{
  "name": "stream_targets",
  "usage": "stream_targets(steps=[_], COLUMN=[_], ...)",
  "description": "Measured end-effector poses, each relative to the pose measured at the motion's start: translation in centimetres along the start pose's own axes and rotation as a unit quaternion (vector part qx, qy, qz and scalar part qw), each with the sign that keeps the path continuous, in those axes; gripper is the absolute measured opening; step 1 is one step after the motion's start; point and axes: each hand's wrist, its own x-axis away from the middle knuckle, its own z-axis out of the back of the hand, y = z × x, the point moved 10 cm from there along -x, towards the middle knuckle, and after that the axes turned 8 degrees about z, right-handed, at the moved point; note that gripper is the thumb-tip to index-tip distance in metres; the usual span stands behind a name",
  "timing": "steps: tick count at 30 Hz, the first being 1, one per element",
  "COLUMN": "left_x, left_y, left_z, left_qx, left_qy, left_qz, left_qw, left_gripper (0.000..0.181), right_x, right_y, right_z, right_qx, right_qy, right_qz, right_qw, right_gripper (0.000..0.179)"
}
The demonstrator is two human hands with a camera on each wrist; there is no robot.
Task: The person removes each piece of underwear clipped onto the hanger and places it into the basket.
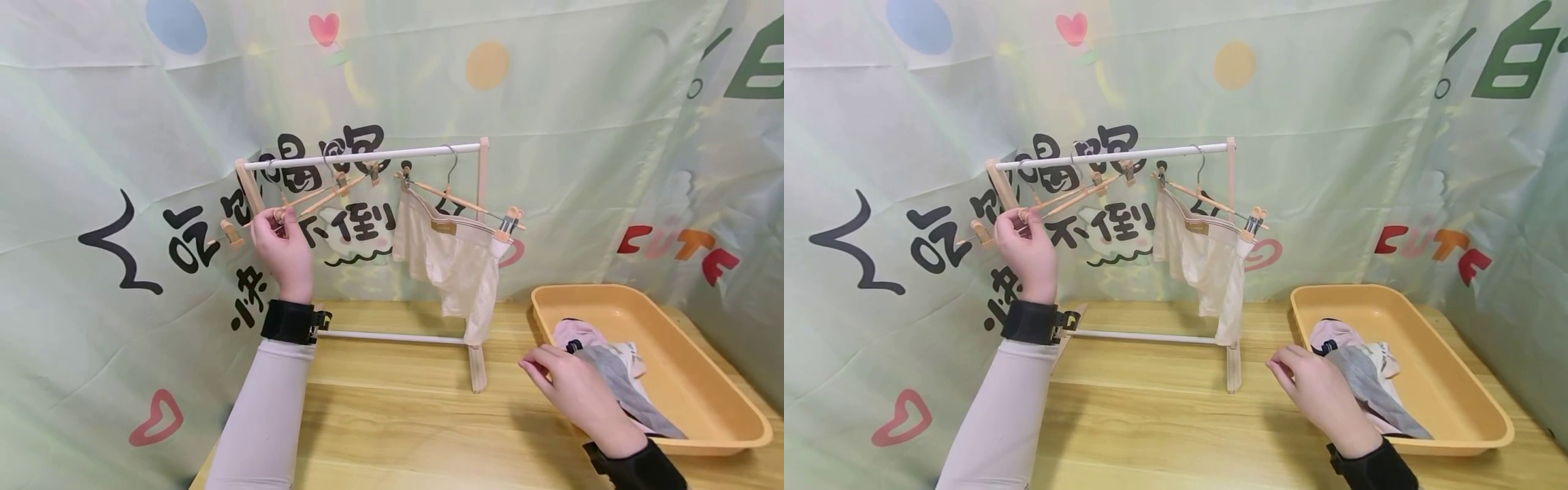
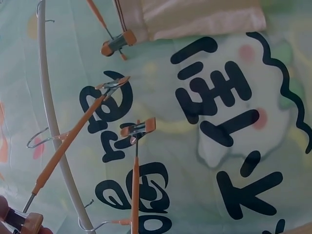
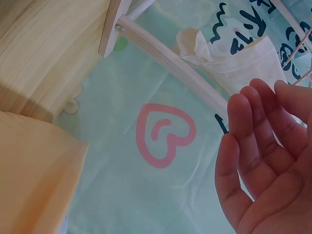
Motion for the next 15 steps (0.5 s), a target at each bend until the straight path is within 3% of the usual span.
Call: stream_targets(steps=[15], left_x=[-0.06], left_y=[-0.33], left_z=[-0.68], left_qx=[-0.012], left_qy=[-0.015], left_qz=[0.014], left_qw=[0.9997], left_gripper=[0.036], right_x=[0.23], right_y=[0.18], right_z=[-0.20], right_qx=[-0.001], right_qy=[-0.002], right_qz=[0.004], right_qw=[1.0000], right_gripper=[0.004])
